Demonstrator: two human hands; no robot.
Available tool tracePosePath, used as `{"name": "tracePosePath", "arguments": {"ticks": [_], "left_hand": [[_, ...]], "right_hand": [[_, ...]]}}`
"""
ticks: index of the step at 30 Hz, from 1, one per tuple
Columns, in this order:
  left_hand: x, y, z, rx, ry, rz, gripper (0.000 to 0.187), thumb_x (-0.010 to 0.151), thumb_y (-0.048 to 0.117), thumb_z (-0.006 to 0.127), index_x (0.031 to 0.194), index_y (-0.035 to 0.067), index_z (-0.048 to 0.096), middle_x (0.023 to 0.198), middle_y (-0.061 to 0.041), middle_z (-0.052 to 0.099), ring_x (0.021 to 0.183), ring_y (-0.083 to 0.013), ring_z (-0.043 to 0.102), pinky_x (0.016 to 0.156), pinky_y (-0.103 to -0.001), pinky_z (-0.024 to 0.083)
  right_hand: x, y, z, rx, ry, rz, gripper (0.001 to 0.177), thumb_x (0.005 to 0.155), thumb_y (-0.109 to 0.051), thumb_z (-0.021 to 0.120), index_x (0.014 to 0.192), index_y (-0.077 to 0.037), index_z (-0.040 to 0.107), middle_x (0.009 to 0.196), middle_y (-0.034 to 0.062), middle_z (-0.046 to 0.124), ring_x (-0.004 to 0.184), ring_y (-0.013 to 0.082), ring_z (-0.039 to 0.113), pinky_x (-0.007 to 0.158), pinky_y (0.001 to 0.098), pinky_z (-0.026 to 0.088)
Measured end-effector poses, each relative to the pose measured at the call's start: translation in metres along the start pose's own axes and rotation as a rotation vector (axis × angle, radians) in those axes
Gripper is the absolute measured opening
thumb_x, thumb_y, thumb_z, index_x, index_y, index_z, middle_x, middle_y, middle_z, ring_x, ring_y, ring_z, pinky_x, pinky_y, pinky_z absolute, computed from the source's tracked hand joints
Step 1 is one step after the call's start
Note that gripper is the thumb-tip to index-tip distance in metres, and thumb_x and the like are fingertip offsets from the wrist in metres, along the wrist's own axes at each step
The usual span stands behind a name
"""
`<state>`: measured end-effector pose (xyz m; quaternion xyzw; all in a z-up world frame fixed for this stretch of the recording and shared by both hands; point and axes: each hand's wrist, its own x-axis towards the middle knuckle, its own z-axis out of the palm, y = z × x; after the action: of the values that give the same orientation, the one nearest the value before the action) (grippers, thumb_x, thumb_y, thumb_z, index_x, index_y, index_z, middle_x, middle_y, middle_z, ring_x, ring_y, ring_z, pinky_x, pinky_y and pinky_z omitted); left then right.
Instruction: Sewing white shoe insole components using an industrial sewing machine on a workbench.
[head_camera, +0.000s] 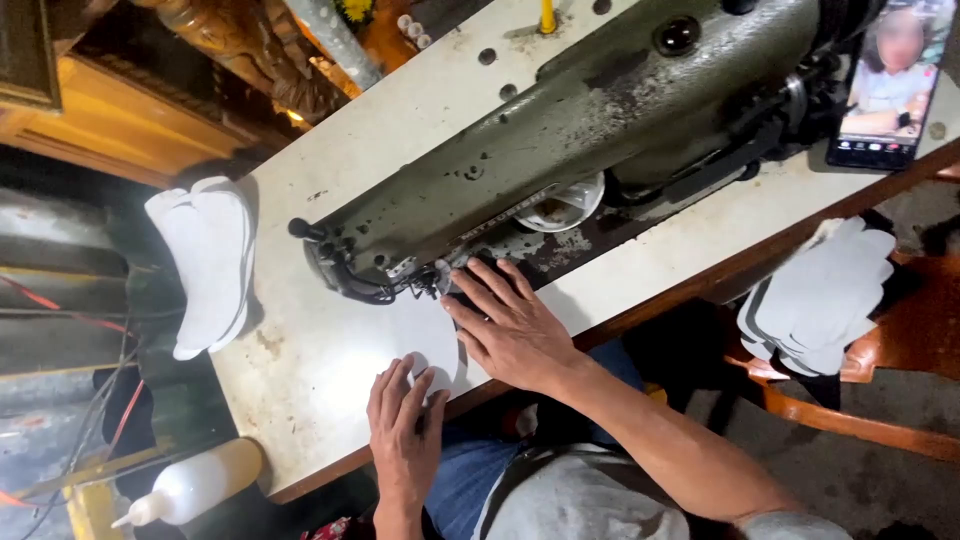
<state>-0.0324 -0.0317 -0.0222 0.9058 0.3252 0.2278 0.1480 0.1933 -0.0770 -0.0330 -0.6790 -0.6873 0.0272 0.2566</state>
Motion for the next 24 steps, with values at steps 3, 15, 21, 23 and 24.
{"name": "tracePosePath", "arguments": {"ticks": [3,15,21,23,24], "left_hand": [[0.001,0.002,0.001,0.01,-0.003,-0.016,0.035,0.094,0.017,0.073,0.128,0.01,0.066,0.144,-0.015,0.06,0.138,-0.0363,0.053,0.117,-0.053,0.041],[0.003,0.0,0.006,0.028,0.015,-0.007,0.037,0.094,0.017,0.073,0.13,0.014,0.067,0.144,-0.013,0.059,0.135,-0.0367,0.054,0.116,-0.056,0.042],[0.007,0.0,0.006,0.016,0.021,-0.016,0.035,0.092,0.017,0.075,0.126,0.011,0.069,0.143,-0.015,0.061,0.132,-0.0381,0.056,0.114,-0.057,0.044],[0.009,-0.001,0.009,0.024,0.034,-0.003,0.034,0.092,0.016,0.075,0.125,0.011,0.07,0.142,-0.015,0.061,0.131,-0.038,0.056,0.114,-0.056,0.044],[0.01,-0.003,0.009,0.034,0.048,0.011,0.032,0.093,0.016,0.075,0.124,0.01,0.07,0.142,-0.015,0.06,0.13,-0.0378,0.057,0.114,-0.056,0.045]], "right_hand": [[-0.001,0.0,0.0,0.011,0.036,0.002,0.047,0.106,-0.032,0.052,0.149,-0.014,0.055,0.163,0.0145,0.042,0.155,0.0334,0.029,0.127,0.0559,0.019],[-0.003,0.002,0.001,0.024,0.016,0.021,0.048,0.107,-0.034,0.048,0.15,-0.015,0.054,0.163,0.0149,0.041,0.155,0.034,0.027,0.128,0.0555,0.016],[-0.002,0.002,0.0,-0.001,0.025,0.013,0.048,0.106,-0.035,0.048,0.149,-0.013,0.055,0.163,0.015,0.042,0.155,0.0334,0.028,0.128,0.0547,0.016],[-0.003,0.003,0.0,0.003,0.031,0.01,0.047,0.107,-0.033,0.049,0.149,-0.013,0.056,0.162,0.015,0.042,0.155,0.0336,0.028,0.128,0.0551,0.017],[-0.002,0.002,0.001,0.007,0.038,0.006,0.047,0.107,-0.032,0.049,0.148,-0.012,0.056,0.162,0.0149,0.043,0.154,0.0338,0.029,0.128,0.0554,0.018]]}}
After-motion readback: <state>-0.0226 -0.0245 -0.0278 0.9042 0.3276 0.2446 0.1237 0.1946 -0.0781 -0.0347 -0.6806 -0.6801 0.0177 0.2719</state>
